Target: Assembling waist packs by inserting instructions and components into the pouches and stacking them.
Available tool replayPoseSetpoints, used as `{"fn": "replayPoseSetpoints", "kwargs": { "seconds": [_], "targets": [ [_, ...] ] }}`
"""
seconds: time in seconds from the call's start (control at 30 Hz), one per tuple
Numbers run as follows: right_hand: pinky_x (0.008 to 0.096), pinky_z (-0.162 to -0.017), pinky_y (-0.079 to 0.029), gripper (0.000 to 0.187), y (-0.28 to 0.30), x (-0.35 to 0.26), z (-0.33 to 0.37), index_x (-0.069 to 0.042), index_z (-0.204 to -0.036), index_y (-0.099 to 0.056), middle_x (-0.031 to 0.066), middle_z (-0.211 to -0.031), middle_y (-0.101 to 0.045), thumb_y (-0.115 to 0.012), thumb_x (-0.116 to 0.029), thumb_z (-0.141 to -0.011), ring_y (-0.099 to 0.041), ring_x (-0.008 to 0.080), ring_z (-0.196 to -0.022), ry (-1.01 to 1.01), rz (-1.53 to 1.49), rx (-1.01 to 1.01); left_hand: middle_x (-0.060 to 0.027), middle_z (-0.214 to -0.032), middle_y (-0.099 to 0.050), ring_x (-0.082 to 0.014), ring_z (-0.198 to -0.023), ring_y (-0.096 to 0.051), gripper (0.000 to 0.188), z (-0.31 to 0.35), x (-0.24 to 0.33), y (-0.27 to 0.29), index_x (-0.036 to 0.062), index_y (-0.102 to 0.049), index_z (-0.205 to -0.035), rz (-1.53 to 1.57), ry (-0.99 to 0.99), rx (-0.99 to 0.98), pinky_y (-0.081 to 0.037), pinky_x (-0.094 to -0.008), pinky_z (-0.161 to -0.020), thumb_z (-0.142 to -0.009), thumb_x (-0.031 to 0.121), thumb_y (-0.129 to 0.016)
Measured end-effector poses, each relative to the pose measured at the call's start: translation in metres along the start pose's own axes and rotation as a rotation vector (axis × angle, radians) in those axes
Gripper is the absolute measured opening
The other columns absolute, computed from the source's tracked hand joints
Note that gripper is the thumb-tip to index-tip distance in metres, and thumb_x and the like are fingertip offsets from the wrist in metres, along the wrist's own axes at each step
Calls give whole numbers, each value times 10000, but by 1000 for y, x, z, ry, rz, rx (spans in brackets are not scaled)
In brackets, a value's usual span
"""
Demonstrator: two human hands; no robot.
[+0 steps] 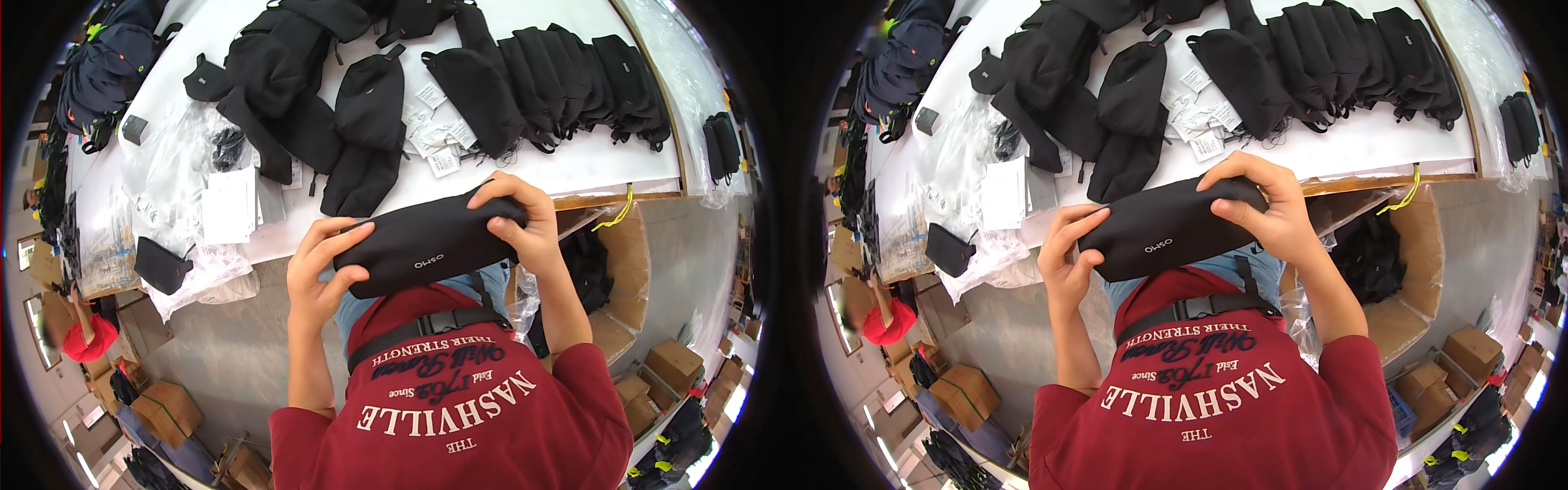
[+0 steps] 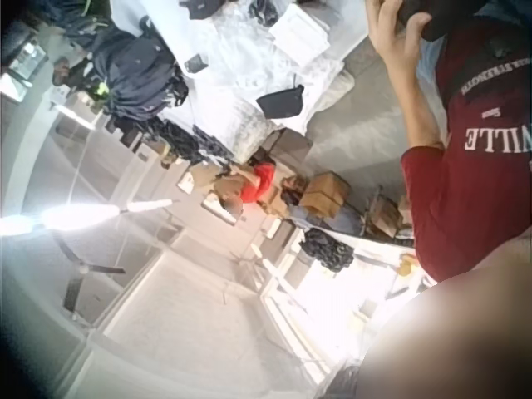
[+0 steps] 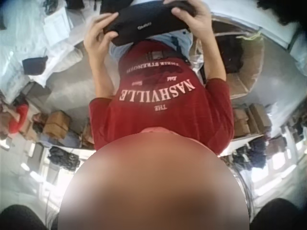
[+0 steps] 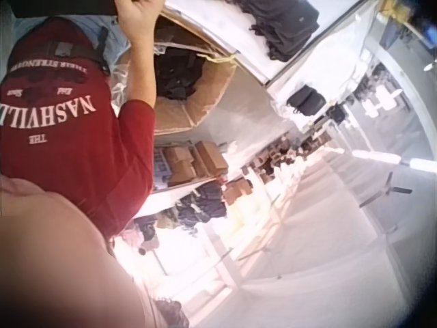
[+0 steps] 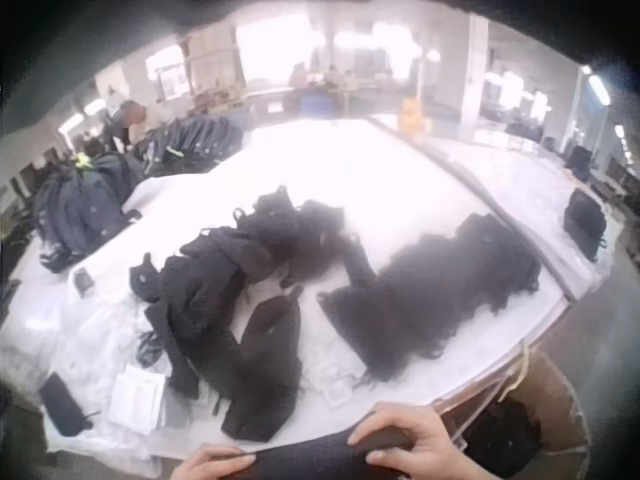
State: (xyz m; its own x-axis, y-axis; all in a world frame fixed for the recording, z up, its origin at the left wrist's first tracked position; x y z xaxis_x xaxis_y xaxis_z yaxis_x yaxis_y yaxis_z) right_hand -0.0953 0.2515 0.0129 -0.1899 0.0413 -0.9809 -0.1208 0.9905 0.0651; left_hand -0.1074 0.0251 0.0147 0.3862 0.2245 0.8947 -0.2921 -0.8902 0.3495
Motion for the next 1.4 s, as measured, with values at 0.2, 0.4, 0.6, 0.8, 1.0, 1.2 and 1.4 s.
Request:
{"fn": "replayPoseSetpoints", "kwargs": {
  "seconds": [0.2,0.4,0.6,0.8,1.0,1.2,1.4],
  "targets": [
    [275,-774,-449,160,-1,-1,-1,-19,-924,-643,70,-861,-640,-671,-110,-796,-603,171,-817,-35,63,-3,-137,-994,-650,-230,-895,-627,269,7,1,3,-8,-671,-977,-40,-9,83,-486,-296,-775,-821,209,-697],
    [249,-799,-429,168,53,18,19,-19,-960,-632,25,-892,-621,-640,-158,-867,-562,104,-863,-143,-113,309,-168,-945,-624,-179,-752,-588,533,19,-17,25,-20,-625,-842,51,-20,173,-473,-279,-671,-1000,422,-372],
    [200,-719,-369,262,194,-25,35,-13,-1046,-612,-17,-875,-535,-601,-246,-927,-437,63,-769,179,346,1196,-163,-998,-601,-174,-770,-587,551,23,-50,12,-37,-584,-945,340,180,273,-473,-293,-715,-1024,412,-276],
    [318,-793,-457,520,338,53,14,-89,-1205,-543,94,-912,-619,-701,-363,-793,-588,211,-837,-82,732,1266,-151,-982,-607,-170,-806,-583,530,26,-58,-10,-48,-589,-908,392,308,173,-462,-281,-756,-1034,363,-279],
    [335,-772,-482,495,345,50,28,-142,-1214,-587,104,-887,-630,-717,-321,-771,-610,226,-796,-156,899,1212,-111,-1010,-604,-162,-935,-564,217,29,-67,30,-18,-598,-953,75,322,276,-443,-265,-791,-976,136,-448],
    [242,-658,-443,272,231,8,37,-122,-1078,-618,20,-864,-569,-694,-166,-820,-529,107,-704,65,855,1070,-136,-1219,-523,-259,-1166,-466,287,25,-67,97,27,-562,-1130,-776,186,481,-350,-387,-972,-895,190,-591],
    [292,-559,-421,157,103,108,40,-73,-869,-616,38,-672,-541,-688,-187,-788,-519,173,-575,-355,687,546,-156,-1253,-500,-318,-1198,-426,413,21,-92,141,30,-517,-1220,-976,162,608,-270,-439,-1030,-881,244,-616]
  ]
}}
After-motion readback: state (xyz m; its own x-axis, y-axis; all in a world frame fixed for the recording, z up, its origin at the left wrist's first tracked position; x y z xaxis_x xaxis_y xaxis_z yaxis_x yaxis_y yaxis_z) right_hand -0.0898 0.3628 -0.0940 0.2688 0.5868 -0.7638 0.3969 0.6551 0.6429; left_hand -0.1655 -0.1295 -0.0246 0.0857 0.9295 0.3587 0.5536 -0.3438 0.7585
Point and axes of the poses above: each hand's wrist, its own z-axis away from the middle knuckle, its own y-axis out of the back of the hand, x = y × z, the point moved 10 cm from there along -z, towards the middle knuckle
